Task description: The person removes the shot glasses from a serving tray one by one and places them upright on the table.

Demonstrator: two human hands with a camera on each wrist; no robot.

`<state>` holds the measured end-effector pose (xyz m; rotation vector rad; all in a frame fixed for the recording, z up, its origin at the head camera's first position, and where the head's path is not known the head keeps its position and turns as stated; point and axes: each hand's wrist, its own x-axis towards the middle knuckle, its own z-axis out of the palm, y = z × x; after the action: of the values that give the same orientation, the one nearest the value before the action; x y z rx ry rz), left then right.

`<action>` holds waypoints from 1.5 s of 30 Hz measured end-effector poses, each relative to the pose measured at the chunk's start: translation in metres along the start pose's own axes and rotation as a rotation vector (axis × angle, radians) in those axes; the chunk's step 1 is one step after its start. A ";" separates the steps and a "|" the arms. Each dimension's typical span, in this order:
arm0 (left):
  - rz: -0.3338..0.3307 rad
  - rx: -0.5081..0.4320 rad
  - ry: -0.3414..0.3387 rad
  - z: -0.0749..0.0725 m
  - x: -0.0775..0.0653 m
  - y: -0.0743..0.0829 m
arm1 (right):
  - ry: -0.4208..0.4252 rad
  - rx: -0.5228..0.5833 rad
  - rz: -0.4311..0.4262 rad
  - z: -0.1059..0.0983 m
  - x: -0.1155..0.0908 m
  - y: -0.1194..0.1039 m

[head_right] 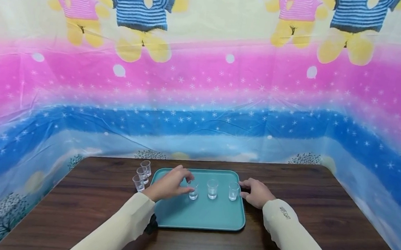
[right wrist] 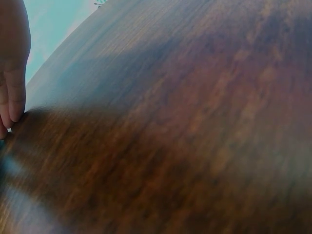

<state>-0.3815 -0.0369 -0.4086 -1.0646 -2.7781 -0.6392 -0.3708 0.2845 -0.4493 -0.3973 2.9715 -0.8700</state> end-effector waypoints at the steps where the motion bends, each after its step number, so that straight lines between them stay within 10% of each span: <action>1: 0.007 0.009 0.007 0.000 -0.001 0.000 | -0.002 0.003 0.001 0.000 0.000 -0.001; 13: 0.078 0.036 0.115 -0.021 -0.018 -0.013 | -0.012 0.007 -0.002 0.000 -0.001 -0.002; 45: -0.195 0.074 0.189 -0.074 -0.107 -0.073 | -0.012 -0.031 -0.014 0.004 0.002 -0.003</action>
<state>-0.3531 -0.1826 -0.3924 -0.6866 -2.7350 -0.6160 -0.3714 0.2800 -0.4511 -0.4236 2.9786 -0.8201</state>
